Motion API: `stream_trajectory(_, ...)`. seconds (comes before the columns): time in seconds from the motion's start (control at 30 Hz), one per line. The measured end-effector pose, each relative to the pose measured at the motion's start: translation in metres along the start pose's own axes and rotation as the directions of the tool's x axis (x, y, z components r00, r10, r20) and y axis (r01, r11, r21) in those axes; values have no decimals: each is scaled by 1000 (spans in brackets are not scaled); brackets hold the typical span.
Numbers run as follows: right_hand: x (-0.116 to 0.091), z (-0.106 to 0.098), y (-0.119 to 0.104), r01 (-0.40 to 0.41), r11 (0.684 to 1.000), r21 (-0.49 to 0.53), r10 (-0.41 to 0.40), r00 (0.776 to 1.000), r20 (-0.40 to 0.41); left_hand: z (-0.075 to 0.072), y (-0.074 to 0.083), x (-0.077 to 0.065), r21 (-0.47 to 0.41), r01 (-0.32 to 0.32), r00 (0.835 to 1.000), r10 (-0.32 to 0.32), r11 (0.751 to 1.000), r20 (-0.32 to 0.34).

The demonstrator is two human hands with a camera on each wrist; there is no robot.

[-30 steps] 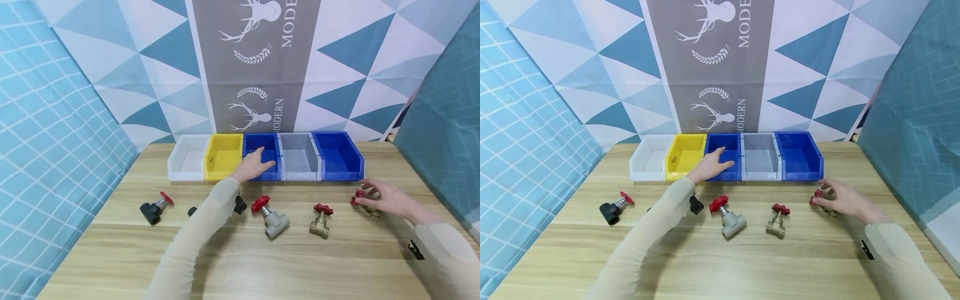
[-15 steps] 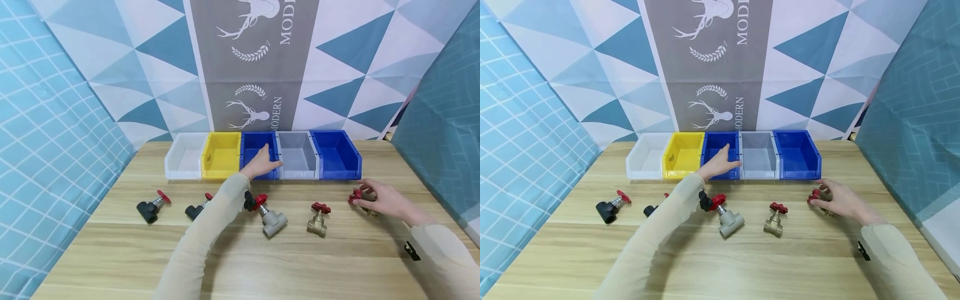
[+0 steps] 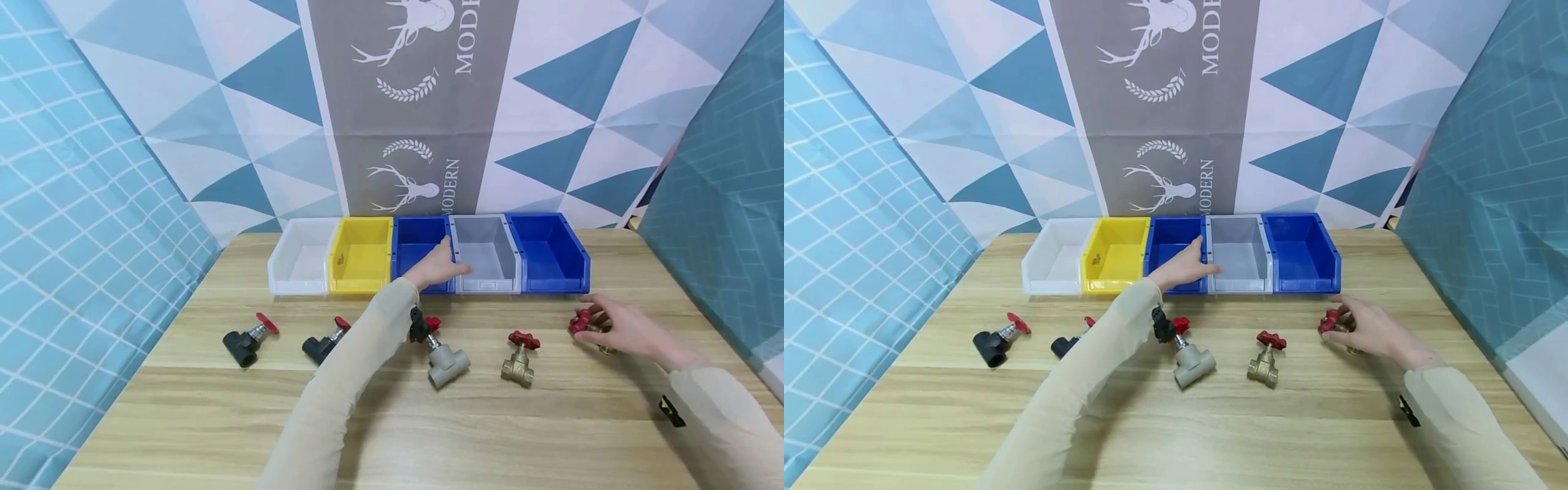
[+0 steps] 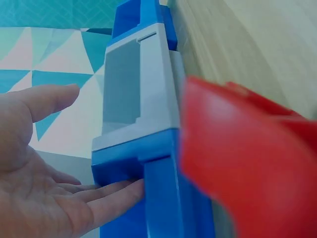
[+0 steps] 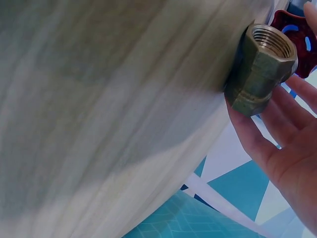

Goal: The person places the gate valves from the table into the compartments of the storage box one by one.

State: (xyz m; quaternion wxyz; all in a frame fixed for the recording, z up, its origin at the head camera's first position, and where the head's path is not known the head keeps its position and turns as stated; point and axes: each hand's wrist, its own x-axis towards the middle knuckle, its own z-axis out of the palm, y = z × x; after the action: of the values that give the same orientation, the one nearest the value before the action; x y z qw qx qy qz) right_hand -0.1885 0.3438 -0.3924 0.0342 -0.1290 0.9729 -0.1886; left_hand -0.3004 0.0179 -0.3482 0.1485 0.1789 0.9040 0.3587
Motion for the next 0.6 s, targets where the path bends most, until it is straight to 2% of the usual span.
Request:
stream_trajectory(0.37,3,1,-2,17,999,-42,-17,1000,14,1,5,1,1,48,999,-48,999,-7)
stream_trajectory(0.6,5,2,-3,25,998,-55,-24,999,24,-2,15,1,-2,115,993,-115,993,26)
